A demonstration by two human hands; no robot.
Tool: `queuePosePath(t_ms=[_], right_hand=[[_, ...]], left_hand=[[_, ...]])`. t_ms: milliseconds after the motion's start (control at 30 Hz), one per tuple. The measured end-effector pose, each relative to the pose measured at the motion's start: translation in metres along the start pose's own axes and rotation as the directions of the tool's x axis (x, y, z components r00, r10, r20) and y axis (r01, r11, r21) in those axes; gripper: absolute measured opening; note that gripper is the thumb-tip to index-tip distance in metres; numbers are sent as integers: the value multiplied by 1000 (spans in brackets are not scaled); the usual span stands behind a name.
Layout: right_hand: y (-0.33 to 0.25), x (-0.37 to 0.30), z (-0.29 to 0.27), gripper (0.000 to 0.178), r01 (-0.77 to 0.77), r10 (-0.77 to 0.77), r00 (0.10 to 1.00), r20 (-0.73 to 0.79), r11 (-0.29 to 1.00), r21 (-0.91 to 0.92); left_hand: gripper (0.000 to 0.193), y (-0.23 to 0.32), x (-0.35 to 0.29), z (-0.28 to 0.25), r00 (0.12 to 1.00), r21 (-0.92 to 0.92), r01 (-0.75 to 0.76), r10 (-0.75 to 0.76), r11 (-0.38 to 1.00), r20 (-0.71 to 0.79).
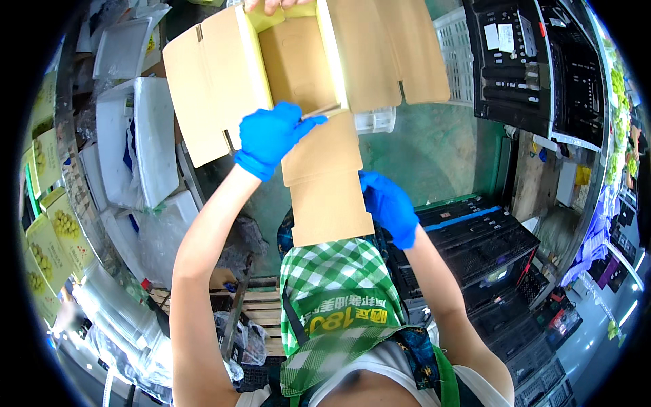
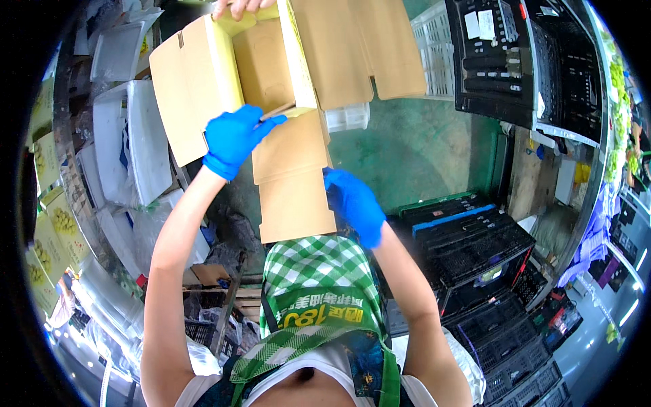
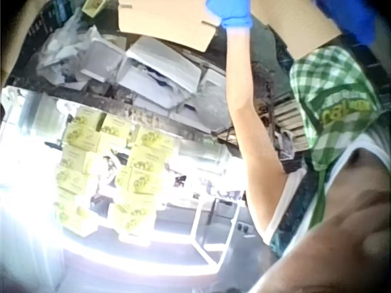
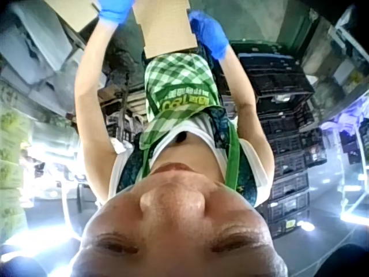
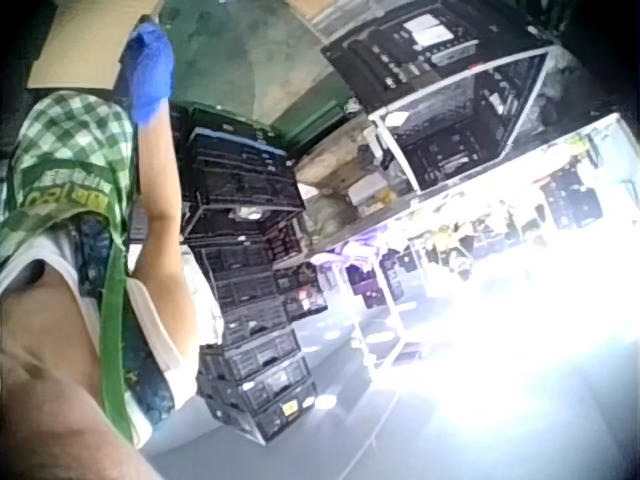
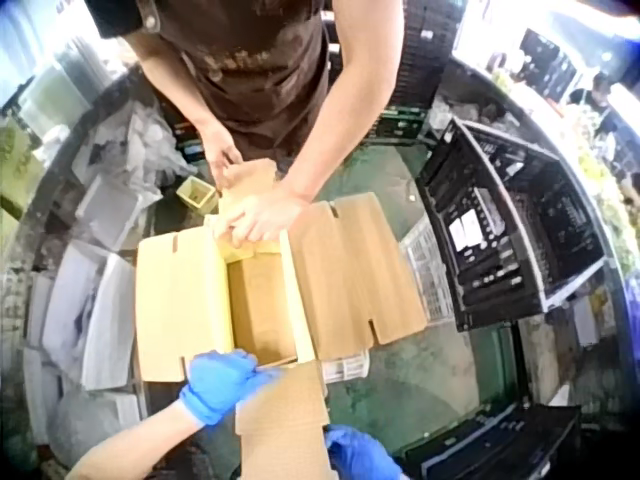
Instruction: The person assembles a cardboard box insert by folding the side flaps and placing it into a larger cardboard box shell while assisted by another person who holds the components in place.
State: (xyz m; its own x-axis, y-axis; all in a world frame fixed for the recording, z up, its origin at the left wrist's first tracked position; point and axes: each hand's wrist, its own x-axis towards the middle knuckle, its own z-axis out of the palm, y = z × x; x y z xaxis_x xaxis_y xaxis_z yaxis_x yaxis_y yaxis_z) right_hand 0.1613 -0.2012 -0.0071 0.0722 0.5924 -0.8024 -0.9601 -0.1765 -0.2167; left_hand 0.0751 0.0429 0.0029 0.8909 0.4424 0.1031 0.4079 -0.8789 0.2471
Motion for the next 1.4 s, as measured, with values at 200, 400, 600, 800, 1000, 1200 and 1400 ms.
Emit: queuePosePath(t_ms=[200,400,600,800,1000,1200,1400], right_hand=[[-20,25,55,70,475,-460,879,127,823,-313],[-34,27,75,70,385,-582,744,329,-30,-922],[-80,49,67,60,135,-374,368,851,-884,-447],[-104,70,64,40,453,-209,307,928,-826,-336],[-92,82,67,24,421,-471,292,832,-718,-554],[-84,83,82,33,390,-573,395,718,-603,-696],[-71,78,96,49,454,-790,137,598,-487,-746]], left_hand=[[50,-4,-6,14,1000,56,-16,15,998,23],[51,-7,-5,12,994,23,5,-7,1000,110],[43,-14,-2,-10,945,-157,20,33,987,327],[42,-57,-24,-36,918,-880,146,268,452,291],[48,-45,-52,-14,998,-698,56,-15,714,65],[47,-24,-47,11,866,-659,206,-448,723,-220],[54,-12,-48,12,859,-649,337,-505,682,-84]])
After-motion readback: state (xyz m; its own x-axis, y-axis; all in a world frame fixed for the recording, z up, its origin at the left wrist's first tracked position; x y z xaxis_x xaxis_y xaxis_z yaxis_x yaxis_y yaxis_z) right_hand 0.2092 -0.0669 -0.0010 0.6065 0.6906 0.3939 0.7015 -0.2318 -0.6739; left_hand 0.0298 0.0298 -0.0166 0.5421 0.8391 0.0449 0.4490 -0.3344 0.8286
